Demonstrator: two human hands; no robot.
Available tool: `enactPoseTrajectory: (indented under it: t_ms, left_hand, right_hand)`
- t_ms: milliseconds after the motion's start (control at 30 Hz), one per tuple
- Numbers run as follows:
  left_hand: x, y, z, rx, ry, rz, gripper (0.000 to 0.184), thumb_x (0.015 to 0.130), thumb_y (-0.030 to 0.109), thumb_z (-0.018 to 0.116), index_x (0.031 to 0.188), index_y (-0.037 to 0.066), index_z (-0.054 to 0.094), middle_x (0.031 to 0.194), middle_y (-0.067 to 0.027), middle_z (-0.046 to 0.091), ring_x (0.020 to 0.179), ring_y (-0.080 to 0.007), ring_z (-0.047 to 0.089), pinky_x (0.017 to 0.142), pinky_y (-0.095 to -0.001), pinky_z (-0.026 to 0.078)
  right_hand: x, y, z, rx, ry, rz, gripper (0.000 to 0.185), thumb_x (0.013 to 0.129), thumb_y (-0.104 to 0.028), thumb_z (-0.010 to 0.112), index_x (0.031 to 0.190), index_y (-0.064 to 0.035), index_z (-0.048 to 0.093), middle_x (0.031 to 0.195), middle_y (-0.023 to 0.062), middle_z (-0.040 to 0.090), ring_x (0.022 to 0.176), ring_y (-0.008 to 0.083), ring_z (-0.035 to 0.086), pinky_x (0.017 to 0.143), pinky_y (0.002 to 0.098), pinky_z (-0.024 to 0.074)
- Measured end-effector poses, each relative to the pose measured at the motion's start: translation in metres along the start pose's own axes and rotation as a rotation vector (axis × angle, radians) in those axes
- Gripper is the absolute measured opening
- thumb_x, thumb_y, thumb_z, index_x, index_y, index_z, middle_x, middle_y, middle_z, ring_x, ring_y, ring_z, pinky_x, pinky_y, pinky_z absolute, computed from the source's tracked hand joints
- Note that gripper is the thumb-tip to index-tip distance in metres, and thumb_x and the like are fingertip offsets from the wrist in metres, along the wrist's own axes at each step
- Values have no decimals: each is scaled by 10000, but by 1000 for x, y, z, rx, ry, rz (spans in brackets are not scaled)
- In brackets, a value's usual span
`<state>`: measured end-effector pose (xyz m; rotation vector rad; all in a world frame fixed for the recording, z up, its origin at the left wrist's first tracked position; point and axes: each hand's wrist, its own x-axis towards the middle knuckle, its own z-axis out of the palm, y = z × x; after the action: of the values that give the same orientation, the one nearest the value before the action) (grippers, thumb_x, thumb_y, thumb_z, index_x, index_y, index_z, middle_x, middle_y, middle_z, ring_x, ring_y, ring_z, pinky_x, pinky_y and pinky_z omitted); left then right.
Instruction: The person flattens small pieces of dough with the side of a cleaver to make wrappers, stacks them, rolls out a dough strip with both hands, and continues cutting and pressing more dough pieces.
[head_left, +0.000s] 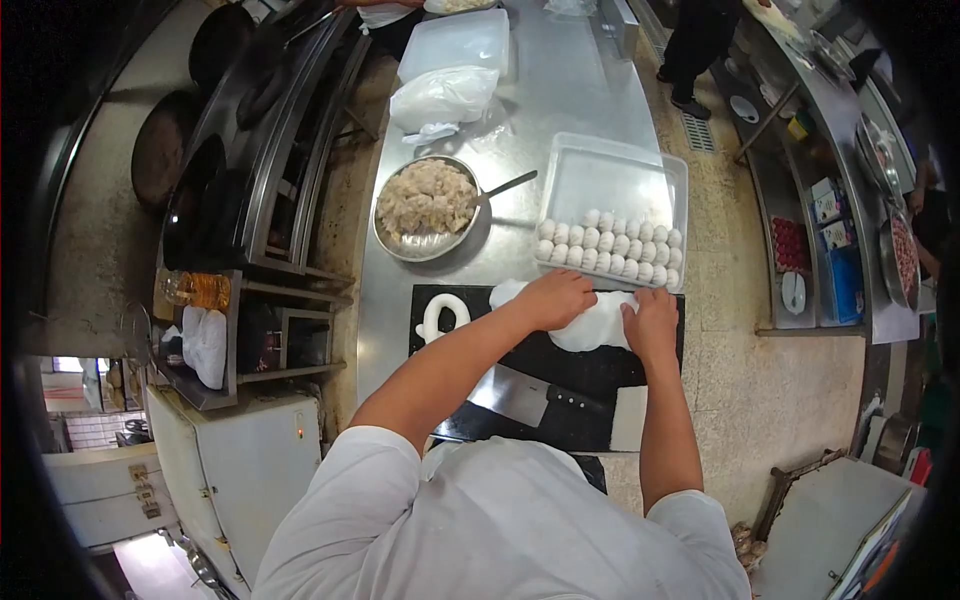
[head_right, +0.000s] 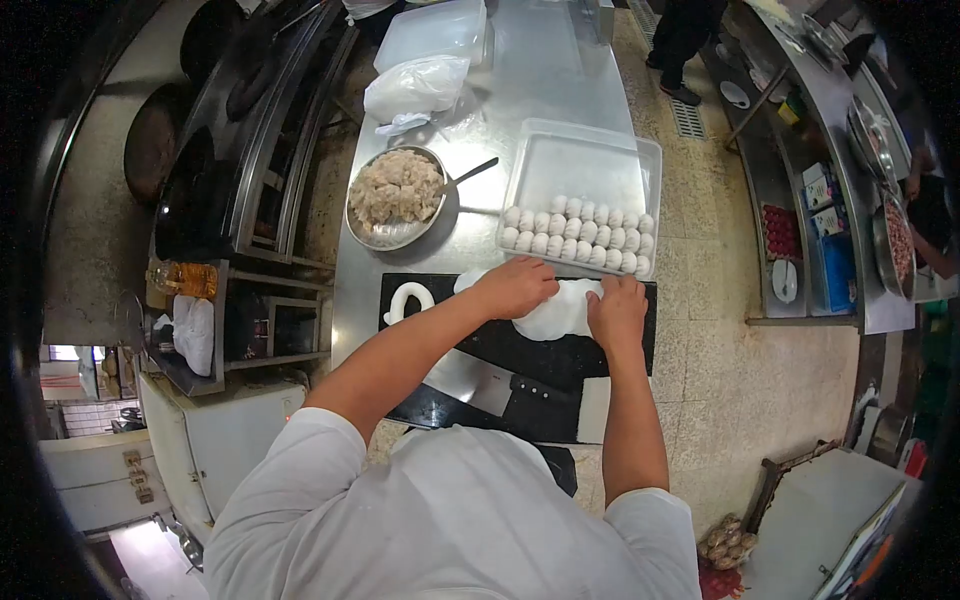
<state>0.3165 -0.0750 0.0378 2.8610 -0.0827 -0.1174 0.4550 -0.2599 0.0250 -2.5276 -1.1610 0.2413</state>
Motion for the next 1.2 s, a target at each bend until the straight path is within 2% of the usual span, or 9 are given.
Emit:
enactPoseTrajectory:
  t_ms: [200,333,467,667,733,867,1000,1100,1200]
  left_hand:
    - [-5,0,-5,-82,-25,42,133,892,201,651,951,85,680,1070,-79,653,1101,-283,626,963,-454,479]
    - [-6,-2,-3,54,-32,-20,128,884,197,661,938,83,682,1088,-74,658,1124,-277,618,976,-446,474]
    - [-28,-10,-6,-18,42,151,136,875,175,676,976,87,657,1075,-71,648,1164,-265,601,1061,-472,450]
    - [-59,-3,-29,-19,-30,181,162,884,176,664,1019,113,598,1000,-54,665,1062,-263,649,1143,-497,409]
    - [-69,1,-28,66,18,194,91,903,155,617,987,129,594,935,-48,665,983,-266,672,1138,-496,415]
    - [-103,11,-36,71,264,204,233,878,132,600,1100,152,669,917,-37,670,952,-247,678,1017,-427,514]
    - [-144,25,-55,31,363,84,238,829,96,652,1058,128,709,968,-39,689,974,-247,677,967,-417,528]
    - [-175,43,-73,-138,588,-151,319,683,4,720,994,77,722,968,-87,699,922,-291,694,835,-405,563]
    - [-213,59,-74,-318,806,-356,313,676,-3,720,981,66,712,957,-110,696,872,-304,700,765,-382,567]
  right_hand:
    - [5,4,2,10,-3,19,354,853,-248,766,1132,-57,664,1178,176,613,1145,391,574,922,546,467]
    - [10,3,-1,-49,-71,56,331,873,-247,741,1120,-46,650,1168,181,621,1150,393,574,928,560,463]
    - [10,2,-10,-8,-120,50,306,877,-239,737,1101,-45,657,1187,185,612,1150,395,575,943,552,464]
    - [14,-2,-14,-41,-133,22,298,868,-226,747,1075,-36,650,1169,192,632,1144,405,584,919,566,475]
    - [13,0,-10,-44,-128,-2,302,866,-229,749,1077,-35,653,1147,202,639,1126,410,592,914,562,478]
    - [15,-2,-14,137,-116,-28,286,857,-223,754,1045,-27,664,1066,222,652,1051,421,620,903,534,486]
    - [21,1,-13,-2,-165,-119,257,838,-202,758,1000,-29,661,1025,213,656,1013,423,632,871,512,498]
    - [17,-2,-22,83,-227,-245,209,838,-166,738,993,-47,664,1006,211,676,986,438,646,845,510,515]
    - [5,-28,-58,127,-362,-314,177,850,-123,708,997,-42,651,954,218,693,948,444,661,831,514,518]
